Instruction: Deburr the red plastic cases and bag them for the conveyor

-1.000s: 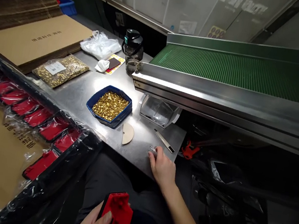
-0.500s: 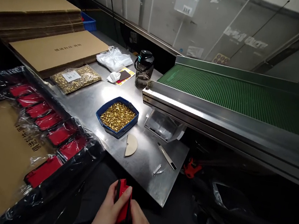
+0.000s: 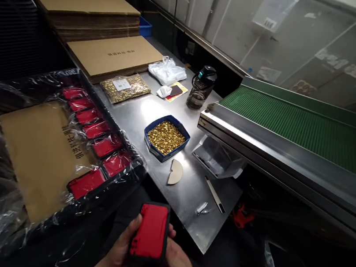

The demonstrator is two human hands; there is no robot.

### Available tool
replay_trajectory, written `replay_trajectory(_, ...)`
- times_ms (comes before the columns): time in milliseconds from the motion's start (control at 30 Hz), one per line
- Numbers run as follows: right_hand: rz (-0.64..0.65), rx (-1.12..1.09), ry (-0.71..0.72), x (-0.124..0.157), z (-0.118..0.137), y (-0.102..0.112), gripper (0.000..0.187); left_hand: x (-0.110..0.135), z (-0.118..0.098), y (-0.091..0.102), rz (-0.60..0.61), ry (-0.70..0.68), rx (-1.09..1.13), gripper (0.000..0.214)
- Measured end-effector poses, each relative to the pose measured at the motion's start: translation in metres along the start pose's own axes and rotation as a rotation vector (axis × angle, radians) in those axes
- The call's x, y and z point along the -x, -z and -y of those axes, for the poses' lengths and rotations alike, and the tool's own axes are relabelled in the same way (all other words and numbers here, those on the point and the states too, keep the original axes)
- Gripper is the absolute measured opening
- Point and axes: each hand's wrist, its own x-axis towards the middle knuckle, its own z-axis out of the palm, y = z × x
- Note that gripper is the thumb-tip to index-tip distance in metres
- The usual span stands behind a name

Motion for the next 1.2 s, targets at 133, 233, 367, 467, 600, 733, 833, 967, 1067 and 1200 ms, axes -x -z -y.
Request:
replay_trajectory(133,-0.244,0.916,0.094,-0.024,0.033,0.013,0.06,0.009,-0.007,0.022,-0.137,-0.133,0.09,0.065)
replay_trajectory(233,-0.543,1.175,0.244,-0.057,0.071,0.021,0.045,0.021,-0.015,0.033,-0.176,-0.225,-0.05,0.06)
replay_trajectory(367,-0.74,1.259,0.297,-0.12,0.107,0.017,0.049,0.032,-0.017,0.034,-0.055,-0.244,-0.176,0.077)
replay_trajectory(467,-0.743,1.239,0.249,-0.154,0.12,0.015,0.049,0.033,-0.012,0.038,0.092,-0.26,-0.153,0.076)
replay_trajectory(600,-0.648,1.109,0.234,-0.143,0.114,0.025,0.025,0.031,-0.007,0.048,0.247,-0.239,-0.1,0.073)
replay_trajectory(733,-0.449,0.847,0.217,-0.075,0.067,0.036,0.034,0.03,-0.005,0.046,0.075,-0.28,-0.159,0.065)
replay_trajectory(833,-0.351,0.552,0.179,-0.025,0.017,0.035,0.048,0.023,-0.004,0.035,-0.077,-0.329,-0.342,0.067)
replay_trajectory(967,-0.2,-0.045,0.063,0.003,-0.015,0.026,0.059,0.005,0.003,0.016,-0.113,-0.468,-0.901,0.099)
replay_trajectory(1067,-0.117,-0.353,0.089,0.002,-0.006,0.026,0.043,-0.007,0.012,-0.001,-0.053,-0.659,-1.417,0.1)
replay_trajectory(1200,0.02,-0.406,0.147,-0.003,0.004,0.033,0.031,-0.016,0.023,-0.023,0.052,-0.899,-1.783,0.087)
